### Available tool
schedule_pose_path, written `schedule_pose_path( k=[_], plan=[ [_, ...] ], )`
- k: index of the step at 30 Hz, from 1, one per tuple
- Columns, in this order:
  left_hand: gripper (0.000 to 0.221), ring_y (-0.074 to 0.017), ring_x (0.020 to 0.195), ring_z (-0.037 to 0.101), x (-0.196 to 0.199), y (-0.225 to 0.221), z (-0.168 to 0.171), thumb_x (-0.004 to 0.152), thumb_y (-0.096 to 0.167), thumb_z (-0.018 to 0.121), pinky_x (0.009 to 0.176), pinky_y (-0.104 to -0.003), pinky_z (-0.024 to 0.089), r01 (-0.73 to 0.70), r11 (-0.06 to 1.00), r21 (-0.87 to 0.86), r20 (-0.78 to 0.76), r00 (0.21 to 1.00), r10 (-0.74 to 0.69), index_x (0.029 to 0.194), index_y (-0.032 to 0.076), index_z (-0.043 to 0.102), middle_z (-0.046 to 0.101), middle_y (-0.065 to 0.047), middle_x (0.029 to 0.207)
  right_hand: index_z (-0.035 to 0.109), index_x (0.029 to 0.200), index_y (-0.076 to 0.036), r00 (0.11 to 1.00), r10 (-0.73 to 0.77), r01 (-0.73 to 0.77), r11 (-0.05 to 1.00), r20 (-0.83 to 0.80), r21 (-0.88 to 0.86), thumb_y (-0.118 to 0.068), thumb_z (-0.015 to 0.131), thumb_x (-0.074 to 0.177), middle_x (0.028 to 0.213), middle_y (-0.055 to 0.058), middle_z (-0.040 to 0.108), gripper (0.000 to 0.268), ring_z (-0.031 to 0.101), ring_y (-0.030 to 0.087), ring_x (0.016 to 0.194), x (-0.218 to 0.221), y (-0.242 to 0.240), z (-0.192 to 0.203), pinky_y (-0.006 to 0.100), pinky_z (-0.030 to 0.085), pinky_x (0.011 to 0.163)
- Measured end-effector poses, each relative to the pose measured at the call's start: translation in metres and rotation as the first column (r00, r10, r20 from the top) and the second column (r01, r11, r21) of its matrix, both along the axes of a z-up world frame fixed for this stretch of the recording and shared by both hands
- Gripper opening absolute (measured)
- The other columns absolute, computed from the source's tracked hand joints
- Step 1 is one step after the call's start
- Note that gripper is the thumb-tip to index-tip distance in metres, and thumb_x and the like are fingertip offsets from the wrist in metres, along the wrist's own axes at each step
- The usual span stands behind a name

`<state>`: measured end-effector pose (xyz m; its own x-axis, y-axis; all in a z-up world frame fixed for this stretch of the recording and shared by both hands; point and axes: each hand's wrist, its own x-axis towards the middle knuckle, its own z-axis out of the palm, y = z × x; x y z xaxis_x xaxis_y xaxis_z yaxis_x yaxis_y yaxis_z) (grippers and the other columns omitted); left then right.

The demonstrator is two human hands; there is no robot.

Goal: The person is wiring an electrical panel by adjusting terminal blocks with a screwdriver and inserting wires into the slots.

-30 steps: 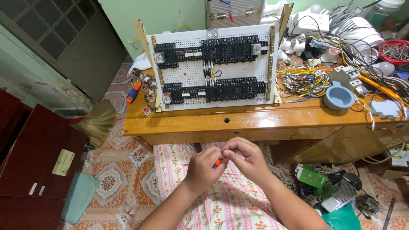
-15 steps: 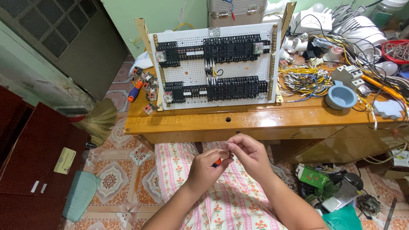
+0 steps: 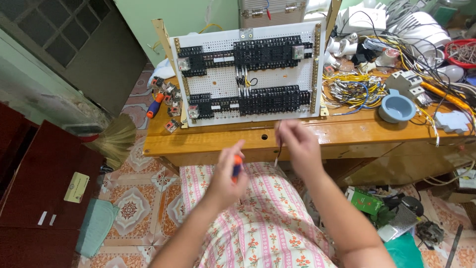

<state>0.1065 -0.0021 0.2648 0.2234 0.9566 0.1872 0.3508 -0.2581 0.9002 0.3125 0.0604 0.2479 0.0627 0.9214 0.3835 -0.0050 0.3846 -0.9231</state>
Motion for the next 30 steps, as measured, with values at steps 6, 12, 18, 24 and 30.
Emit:
schedule_pose_path(
  k=[6, 12, 18, 24, 30],
  plan=[
    [0.033, -0.0339, 0.102, 0.069, -0.03, 0.039, 0.063, 0.094, 0.0, 0.067, 0.087, -0.043, 0.06, 0.015, 0.79, 0.613, -0.083, 0.995, 0.046, 0.126, -0.005, 0.064, 0.069, -0.018, 0.108, 0.073, 0.103, -0.004, 0.998, -0.059, 0.061, 0.991, -0.02, 0.118, -0.01, 0.063, 0.106, 0.075, 0.006, 0.068, 0.012, 0.061, 0.012, 0.065, -0.006, 0.092, 0.037, 0.026, 0.051, 0.067],
    [0.026, -0.0348, 0.112, 0.069, -0.022, 0.073, 0.118, 0.098, 0.008, 0.076, 0.098, -0.042, 0.056, -0.079, 0.535, 0.841, -0.022, 0.984, 0.179, 0.114, -0.004, 0.059, 0.069, -0.016, 0.117, 0.073, 0.105, -0.003, 0.992, -0.119, 0.108, 0.973, 0.043, 0.202, -0.008, 0.065, 0.102, 0.082, 0.007, 0.074, 0.01, 0.065, 0.011, 0.065, -0.034, 0.16, 0.021, 0.024, 0.054, 0.062],
    [0.024, -0.0335, 0.112, 0.069, -0.011, 0.113, 0.105, 0.1, 0.008, 0.075, 0.092, -0.037, 0.059, -0.094, 0.531, 0.842, -0.003, 0.984, 0.178, 0.114, -0.001, 0.057, 0.068, -0.014, 0.116, 0.074, 0.102, -0.009, 0.973, -0.184, 0.154, 0.967, 0.141, 0.201, -0.014, 0.066, 0.101, 0.077, 0.003, 0.076, 0.009, 0.066, 0.01, 0.062, -0.047, 0.154, 0.016, 0.025, 0.053, 0.062],
    [0.023, -0.0323, 0.111, 0.069, -0.002, 0.135, 0.093, 0.101, 0.008, 0.073, 0.093, -0.039, 0.06, -0.081, 0.556, 0.827, -0.021, 0.984, 0.175, 0.115, 0.001, 0.057, 0.067, -0.014, 0.116, 0.078, 0.096, -0.011, 0.944, -0.172, 0.118, 0.973, 0.281, 0.199, -0.018, 0.069, 0.097, 0.074, 0.002, 0.073, 0.011, 0.066, 0.014, 0.068, -0.039, 0.164, 0.007, 0.027, 0.054, 0.065],
    [0.023, -0.0348, 0.112, 0.068, -0.002, 0.145, 0.09, 0.104, 0.01, 0.068, 0.093, -0.042, 0.061, 0.008, 0.551, 0.834, -0.15, 0.965, 0.213, 0.122, 0.003, 0.056, 0.066, -0.015, 0.116, 0.076, 0.099, -0.007, 0.982, -0.04, 0.022, 0.995, 0.185, 0.098, -0.012, 0.063, 0.1, 0.074, 0.004, 0.073, 0.014, 0.063, 0.01, 0.063, -0.027, 0.157, 0.022, 0.024, 0.053, 0.063]
  ],
)
